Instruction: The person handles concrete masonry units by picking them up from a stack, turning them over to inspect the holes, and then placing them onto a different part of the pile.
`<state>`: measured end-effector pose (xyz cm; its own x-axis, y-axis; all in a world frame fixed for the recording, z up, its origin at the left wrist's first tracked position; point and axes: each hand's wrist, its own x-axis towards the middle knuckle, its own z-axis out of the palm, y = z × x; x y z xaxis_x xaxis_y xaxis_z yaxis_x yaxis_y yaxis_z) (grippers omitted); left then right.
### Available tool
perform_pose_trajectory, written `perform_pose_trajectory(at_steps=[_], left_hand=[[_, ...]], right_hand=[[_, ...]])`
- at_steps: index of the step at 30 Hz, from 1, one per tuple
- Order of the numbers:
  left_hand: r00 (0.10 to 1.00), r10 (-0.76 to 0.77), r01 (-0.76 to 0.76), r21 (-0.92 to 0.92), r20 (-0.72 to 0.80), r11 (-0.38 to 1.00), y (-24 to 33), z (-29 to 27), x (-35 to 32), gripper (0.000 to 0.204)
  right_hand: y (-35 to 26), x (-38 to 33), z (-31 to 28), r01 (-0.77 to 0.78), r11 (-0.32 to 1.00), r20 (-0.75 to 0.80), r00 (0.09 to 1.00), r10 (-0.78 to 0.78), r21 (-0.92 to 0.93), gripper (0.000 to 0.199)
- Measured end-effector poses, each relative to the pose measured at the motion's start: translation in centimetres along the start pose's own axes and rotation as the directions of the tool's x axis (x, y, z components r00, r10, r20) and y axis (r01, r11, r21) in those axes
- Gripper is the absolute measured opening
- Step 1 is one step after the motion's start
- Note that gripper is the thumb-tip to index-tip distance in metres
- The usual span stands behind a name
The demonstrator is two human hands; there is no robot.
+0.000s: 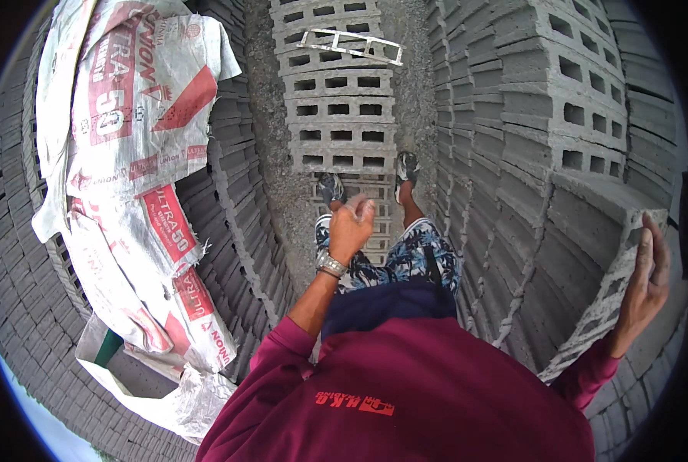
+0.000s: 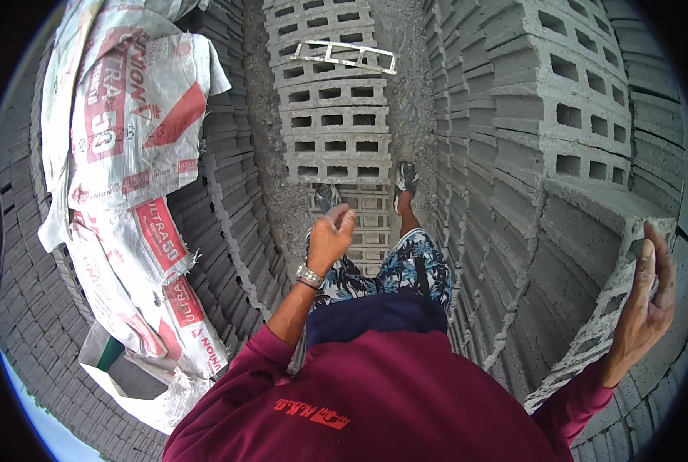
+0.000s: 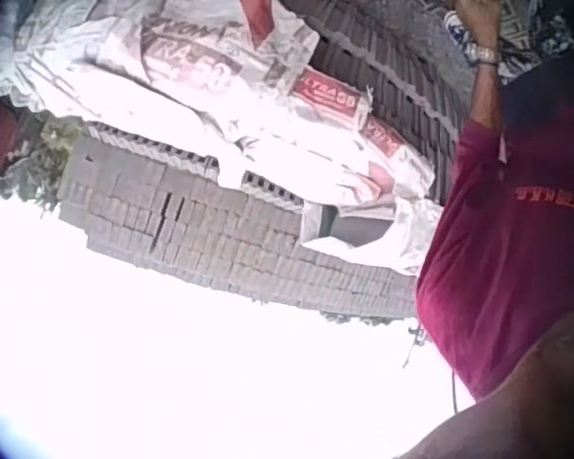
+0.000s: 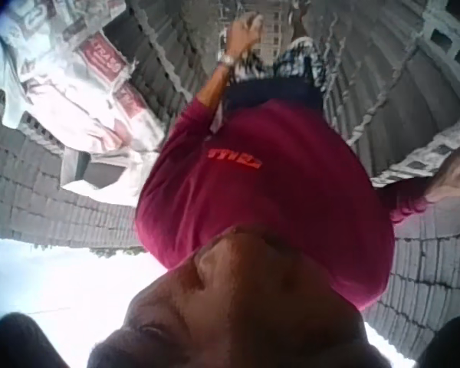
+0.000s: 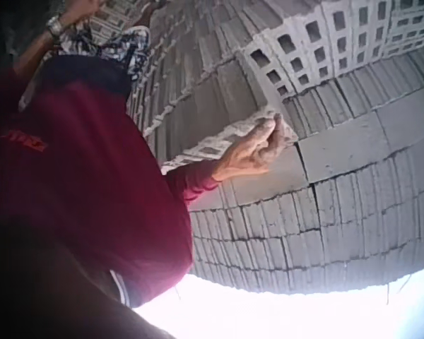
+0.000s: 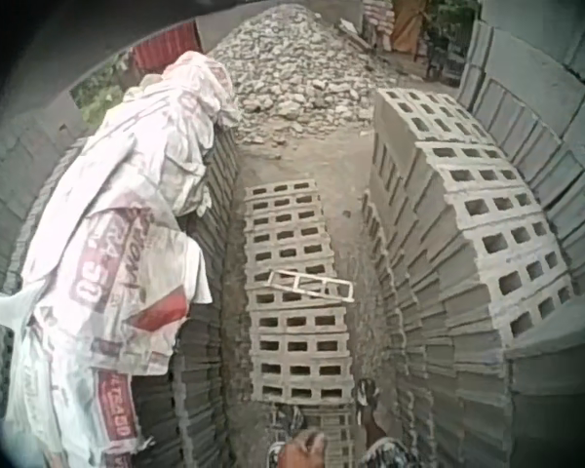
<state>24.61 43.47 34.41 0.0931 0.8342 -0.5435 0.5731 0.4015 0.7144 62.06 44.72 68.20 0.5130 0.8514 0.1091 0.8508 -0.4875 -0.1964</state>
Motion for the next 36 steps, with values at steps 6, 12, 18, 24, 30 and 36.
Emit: perform_pose_trajectory(at_steps=[6,12,18,24,30,36], left_hand=[[0.909,-0.373,0.402,0.156,-0.185,0.902,-23.0,-7.7,8.1,0.042],[0.904,-0.413,0.419,0.045,-0.107,0.907,-31.8,-6.5,18.7,0.065],[0.96,-0.249,0.275,0.275,-0.124,0.921,-38.0,0.7,28.1,0.077],[0.885,-0.461,0.465,0.121,-0.067,0.877,-41.2,2.3,31.0,0.05],[0.885,-0.405,0.463,0.352,-0.228,0.813,-34.8,1.1,24.5,0.047],[0.87,-0.338,0.459,0.338,-0.359,0.822,-23.9,-3.0,13.3,0.038]], right_hand=[[-11.3,-10.0,32.5,-0.179,0.915,0.713,0.685,-0.147,0.361,0.033],[-9.4,-18.9,63.2,0.07,0.995,0.726,0.681,-0.095,0.066,0.057],[-11.9,-22.3,74.2,-0.091,0.982,0.704,0.687,0.181,-0.164,0.071],[-11.7,-24.2,77.8,-0.208,0.962,0.601,0.751,0.274,-0.178,0.062],[-9.4,-23.1,75.4,-0.183,0.979,0.658,0.727,0.197,-0.09,0.058],[-8.8,-23.1,63.8,-0.214,0.977,0.774,0.62,0.13,0.008,0.059]])
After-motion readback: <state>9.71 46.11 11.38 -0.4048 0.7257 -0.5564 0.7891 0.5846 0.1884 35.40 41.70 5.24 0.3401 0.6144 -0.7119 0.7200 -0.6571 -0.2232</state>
